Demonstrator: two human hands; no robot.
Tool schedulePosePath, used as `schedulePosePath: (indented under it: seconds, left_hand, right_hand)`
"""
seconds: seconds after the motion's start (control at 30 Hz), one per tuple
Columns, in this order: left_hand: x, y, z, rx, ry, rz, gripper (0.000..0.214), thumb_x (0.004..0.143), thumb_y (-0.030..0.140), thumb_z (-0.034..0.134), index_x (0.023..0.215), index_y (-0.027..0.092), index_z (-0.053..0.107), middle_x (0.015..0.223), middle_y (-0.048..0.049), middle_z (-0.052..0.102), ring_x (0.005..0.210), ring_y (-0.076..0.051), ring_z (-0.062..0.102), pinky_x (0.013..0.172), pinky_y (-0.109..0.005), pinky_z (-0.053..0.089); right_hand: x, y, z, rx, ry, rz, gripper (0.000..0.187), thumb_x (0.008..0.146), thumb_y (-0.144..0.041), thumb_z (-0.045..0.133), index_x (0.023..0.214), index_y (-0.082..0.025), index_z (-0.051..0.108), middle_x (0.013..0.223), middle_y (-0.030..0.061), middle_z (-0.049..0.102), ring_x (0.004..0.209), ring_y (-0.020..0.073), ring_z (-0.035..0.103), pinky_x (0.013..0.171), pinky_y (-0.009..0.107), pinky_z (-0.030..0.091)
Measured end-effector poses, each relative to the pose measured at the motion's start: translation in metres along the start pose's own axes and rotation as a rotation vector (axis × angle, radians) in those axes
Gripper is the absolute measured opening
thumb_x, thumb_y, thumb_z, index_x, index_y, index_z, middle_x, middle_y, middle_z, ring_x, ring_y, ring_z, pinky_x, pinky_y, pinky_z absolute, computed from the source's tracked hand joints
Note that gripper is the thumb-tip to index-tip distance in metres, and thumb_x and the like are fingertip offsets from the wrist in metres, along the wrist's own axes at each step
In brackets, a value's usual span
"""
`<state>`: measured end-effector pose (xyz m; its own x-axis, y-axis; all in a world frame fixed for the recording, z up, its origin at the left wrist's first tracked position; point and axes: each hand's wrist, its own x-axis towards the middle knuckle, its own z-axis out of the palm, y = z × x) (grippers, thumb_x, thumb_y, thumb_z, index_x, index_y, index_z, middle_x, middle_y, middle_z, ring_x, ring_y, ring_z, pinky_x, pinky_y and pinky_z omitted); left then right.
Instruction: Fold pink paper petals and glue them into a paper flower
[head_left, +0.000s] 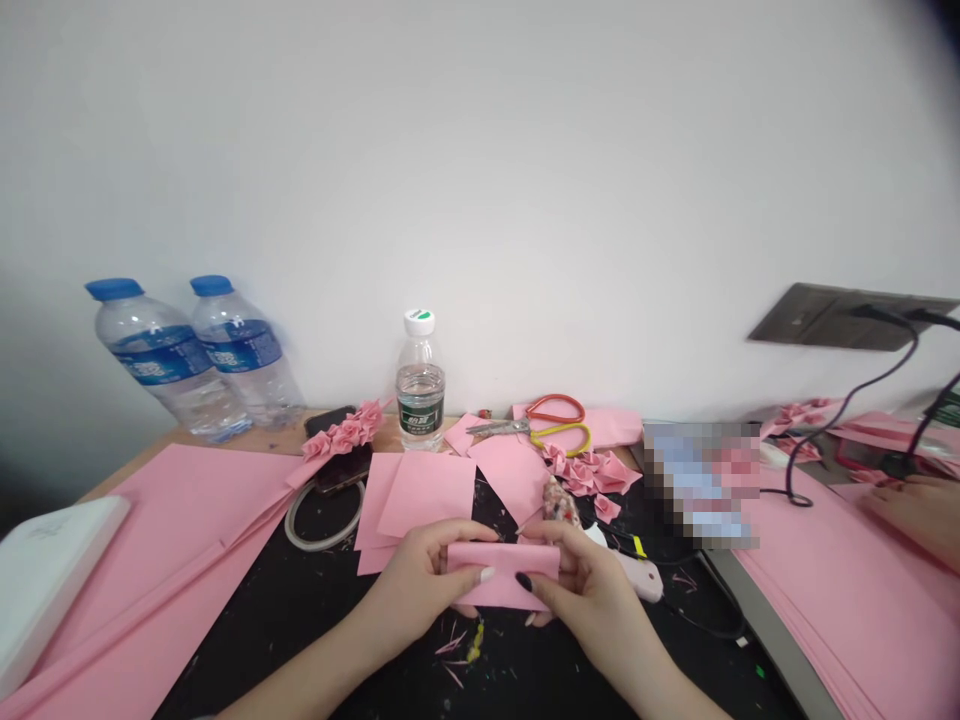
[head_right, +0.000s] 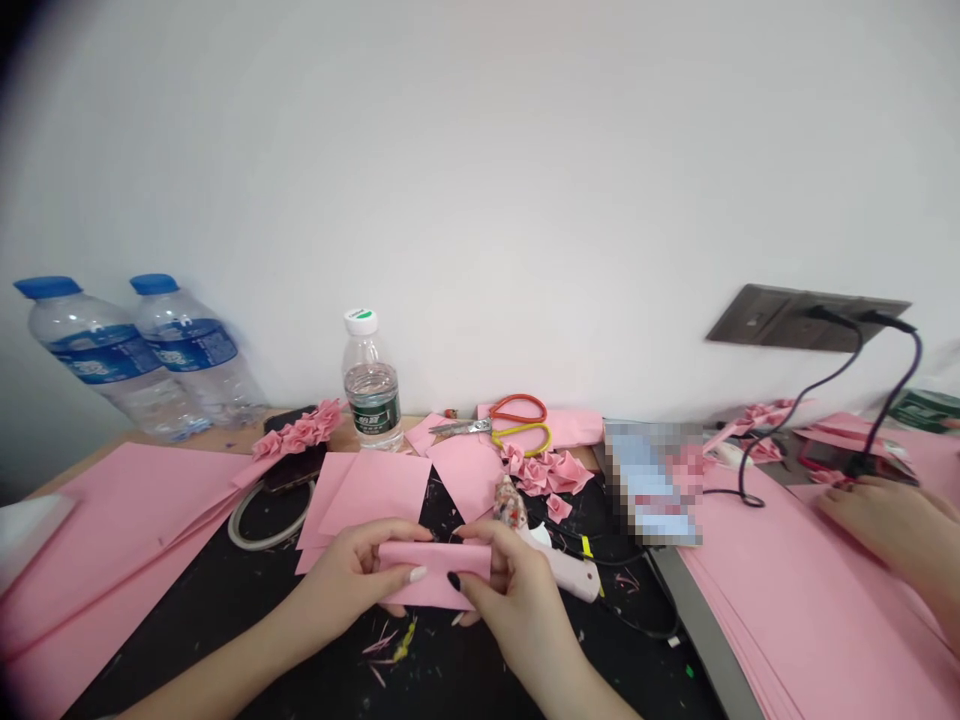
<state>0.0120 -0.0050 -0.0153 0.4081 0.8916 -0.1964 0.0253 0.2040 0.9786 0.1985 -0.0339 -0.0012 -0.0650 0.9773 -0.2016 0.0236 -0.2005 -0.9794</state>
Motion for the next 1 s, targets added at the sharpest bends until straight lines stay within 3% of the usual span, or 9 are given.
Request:
schedulePosePath:
  seconds: [0.23, 0.47, 0.73, 1.0]
  left_hand:
    - [-0.0043, 0.0051, 0.0006, -0.129, -0.014, -0.061, 0.032, 0.072, 0.024, 0.066, 0.104, 0.022, 0.061, 0.102, -0.0016, 0.056, 0.073, -0.012, 0.054, 0.062, -0.031, 0.058]
    - [-0.0056, 0.0032, 0.0014, -0.180, -0.028, -0.062, 0.028, 0.074, 0.023, 0.065, 0.102, 0.023, 0.061, 0.096, 0.0001, 0.054, 0.075, -0.012, 0.054, 0.063, -0.028, 0.058]
    - [-0.0030, 0.0034, 0.0002, -0.170, -0.015, -0.072, 0.027, 0.072, 0.024, 0.067, 0.099, 0.021, 0.062, 0.097, -0.0004, 0.056, 0.079, -0.014, 0.055, 0.064, -0.029, 0.059]
    - [-0.0027, 0.0046, 0.0008, -0.167, -0.017, -0.075, 0.028, 0.072, 0.022, 0.067, 0.099, 0.021, 0.062, 0.095, -0.0001, 0.057, 0.078, -0.014, 0.055, 0.064, -0.029, 0.059]
  right_hand:
    - [0.0004, -0.0013, -0.0020, 0.027, -0.026, -0.038, 0.036, 0.064, -0.029, 0.072, 0.098, -0.020, 0.066, 0.096, 0.0050, 0.063, 0.067, 0.0181, 0.061, 0.054, 0.035, 0.059]
    - [0.0011, -0.0034, -0.0015, 0.073, -0.030, -0.028, 0.033, 0.063, -0.021, 0.070, 0.095, -0.022, 0.067, 0.092, 0.0025, 0.063, 0.071, 0.0181, 0.062, 0.055, 0.031, 0.059]
    - [0.0013, -0.0002, -0.0028, 0.071, -0.056, -0.054, 0.033, 0.066, -0.016, 0.065, 0.098, -0.020, 0.065, 0.092, 0.0016, 0.062, 0.054, 0.0117, 0.061, 0.050, 0.028, 0.058]
    - [0.0021, 0.0018, -0.0039, 0.078, -0.060, -0.065, 0.034, 0.065, -0.014, 0.065, 0.098, -0.022, 0.067, 0.095, 0.0018, 0.063, 0.067, 0.0151, 0.062, 0.055, 0.029, 0.059]
